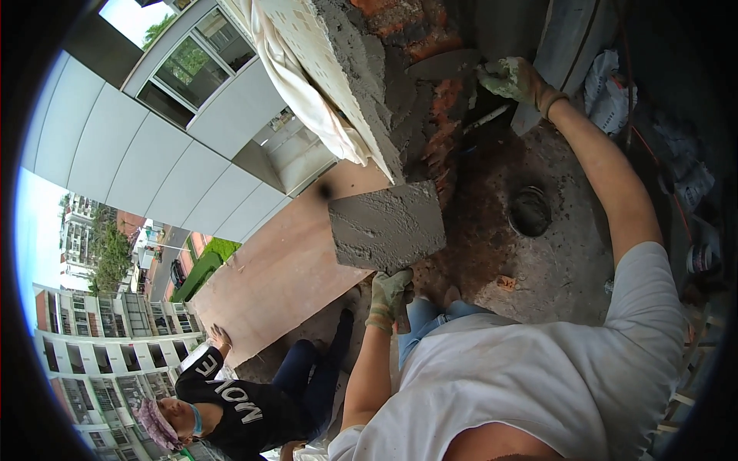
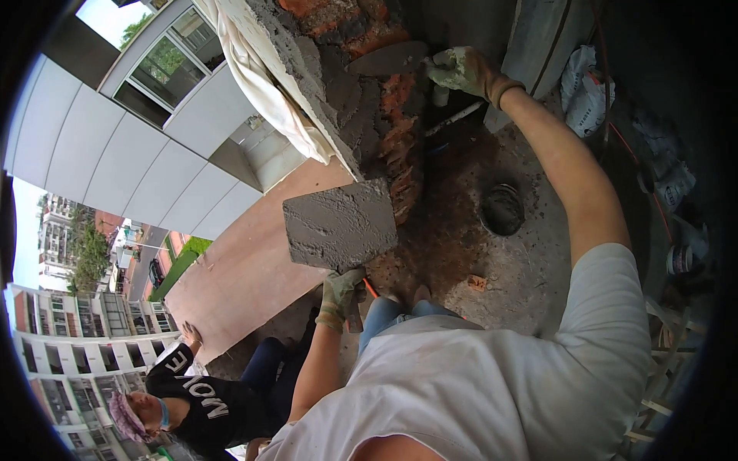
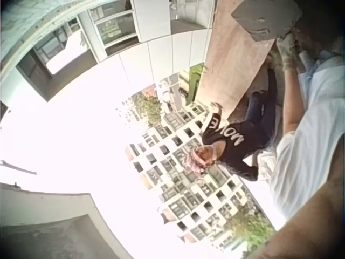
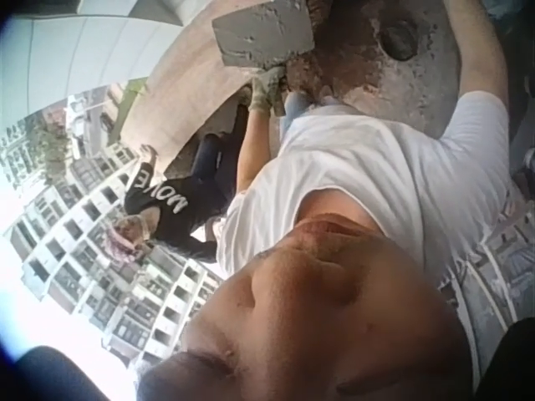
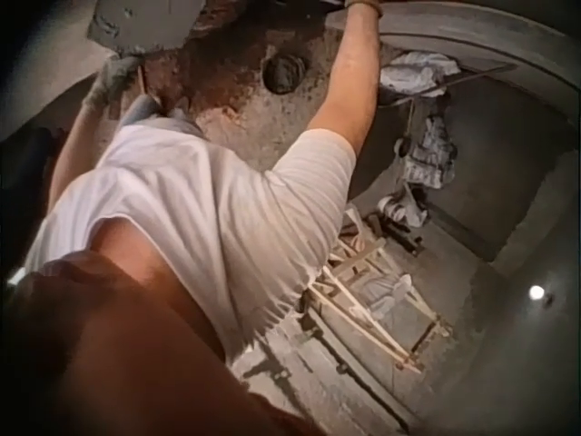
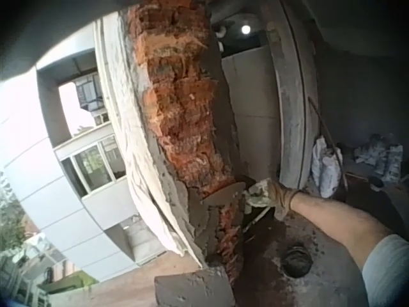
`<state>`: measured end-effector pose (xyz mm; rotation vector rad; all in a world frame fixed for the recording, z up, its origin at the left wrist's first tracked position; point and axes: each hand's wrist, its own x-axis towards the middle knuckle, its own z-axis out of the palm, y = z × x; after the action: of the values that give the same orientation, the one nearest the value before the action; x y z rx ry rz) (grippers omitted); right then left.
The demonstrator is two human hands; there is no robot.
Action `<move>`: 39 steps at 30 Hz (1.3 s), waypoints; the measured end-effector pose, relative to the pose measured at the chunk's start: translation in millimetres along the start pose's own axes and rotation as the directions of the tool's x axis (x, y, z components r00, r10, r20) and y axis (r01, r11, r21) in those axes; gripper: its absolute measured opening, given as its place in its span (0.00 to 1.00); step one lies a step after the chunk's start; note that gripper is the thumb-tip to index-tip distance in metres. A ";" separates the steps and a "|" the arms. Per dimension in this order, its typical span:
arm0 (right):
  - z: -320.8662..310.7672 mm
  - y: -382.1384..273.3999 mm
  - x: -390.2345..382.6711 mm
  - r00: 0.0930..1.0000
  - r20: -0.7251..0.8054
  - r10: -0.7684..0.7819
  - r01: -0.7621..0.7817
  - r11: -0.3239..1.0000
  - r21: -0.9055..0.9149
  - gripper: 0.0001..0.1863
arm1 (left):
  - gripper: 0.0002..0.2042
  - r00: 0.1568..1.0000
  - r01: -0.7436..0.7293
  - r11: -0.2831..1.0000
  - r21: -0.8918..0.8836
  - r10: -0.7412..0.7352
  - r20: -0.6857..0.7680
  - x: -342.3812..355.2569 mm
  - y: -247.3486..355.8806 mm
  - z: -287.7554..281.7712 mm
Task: Applying mortar to a brick wall using a trowel and a hawk during a renovation.
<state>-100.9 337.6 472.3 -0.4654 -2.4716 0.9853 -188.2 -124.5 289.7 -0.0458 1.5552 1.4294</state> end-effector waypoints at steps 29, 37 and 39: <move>126.5 202.4 -546.7 0.083 0.017 0.996 -0.978 0.085 -0.192 0.16 | 0.04 0.780 0.575 0.752 0.322 -0.623 0.062 151.7 -152.5 198.3; 144.5 488.4 -486.0 0.129 0.357 0.925 -0.756 0.325 -0.569 0.19 | 0.06 0.717 0.668 0.623 0.408 -0.685 -0.128 274.6 -259.4 260.6; 158.9 555.7 -427.7 0.180 0.405 0.896 -0.721 0.400 -0.566 0.18 | 0.07 0.696 0.688 0.580 0.436 -0.697 -0.172 326.6 -286.6 262.5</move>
<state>261.2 436.8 -140.8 -2.1012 -2.9495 1.3961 -23.7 172.4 -87.8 -0.3196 1.5727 0.3981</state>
